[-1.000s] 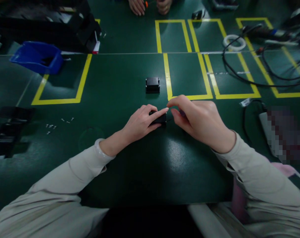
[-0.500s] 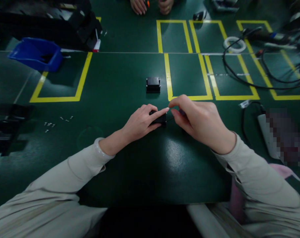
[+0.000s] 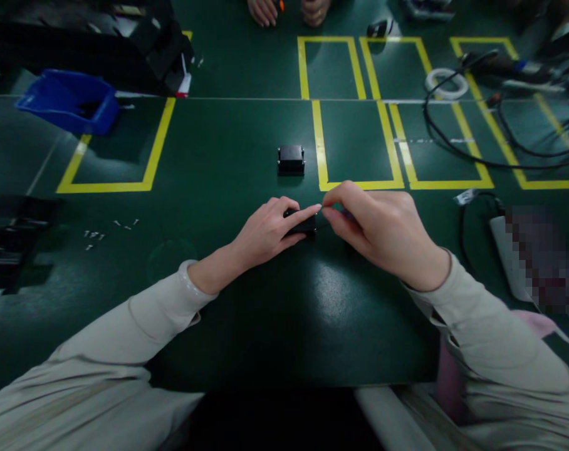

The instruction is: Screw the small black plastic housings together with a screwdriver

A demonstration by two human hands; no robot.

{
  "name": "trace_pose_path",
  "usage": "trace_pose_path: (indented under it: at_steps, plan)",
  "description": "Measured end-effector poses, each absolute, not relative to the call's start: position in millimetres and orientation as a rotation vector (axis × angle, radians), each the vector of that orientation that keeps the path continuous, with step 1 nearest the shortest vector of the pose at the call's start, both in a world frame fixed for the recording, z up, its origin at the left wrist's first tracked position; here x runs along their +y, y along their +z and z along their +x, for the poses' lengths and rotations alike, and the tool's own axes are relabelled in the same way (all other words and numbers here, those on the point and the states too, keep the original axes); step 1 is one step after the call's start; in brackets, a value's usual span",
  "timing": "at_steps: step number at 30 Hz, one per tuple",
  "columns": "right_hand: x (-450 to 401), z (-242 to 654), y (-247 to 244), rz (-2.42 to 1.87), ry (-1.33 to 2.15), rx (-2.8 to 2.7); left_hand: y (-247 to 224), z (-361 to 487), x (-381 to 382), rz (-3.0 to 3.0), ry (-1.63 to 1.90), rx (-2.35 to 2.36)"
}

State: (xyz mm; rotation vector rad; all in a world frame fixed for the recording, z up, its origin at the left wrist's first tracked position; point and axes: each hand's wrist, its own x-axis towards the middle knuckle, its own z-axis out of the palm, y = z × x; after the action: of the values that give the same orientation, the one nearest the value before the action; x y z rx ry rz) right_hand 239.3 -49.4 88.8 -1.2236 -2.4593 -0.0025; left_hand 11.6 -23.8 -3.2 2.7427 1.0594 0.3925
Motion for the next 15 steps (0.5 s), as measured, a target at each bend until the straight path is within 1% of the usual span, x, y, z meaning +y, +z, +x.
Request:
trace_pose_path:
  at_steps: [15]
  plan:
    - [-49.1,239.6,88.4,-1.174,-0.021,-2.458,-1.6,12.0,-24.4,2.735,0.386,1.064]
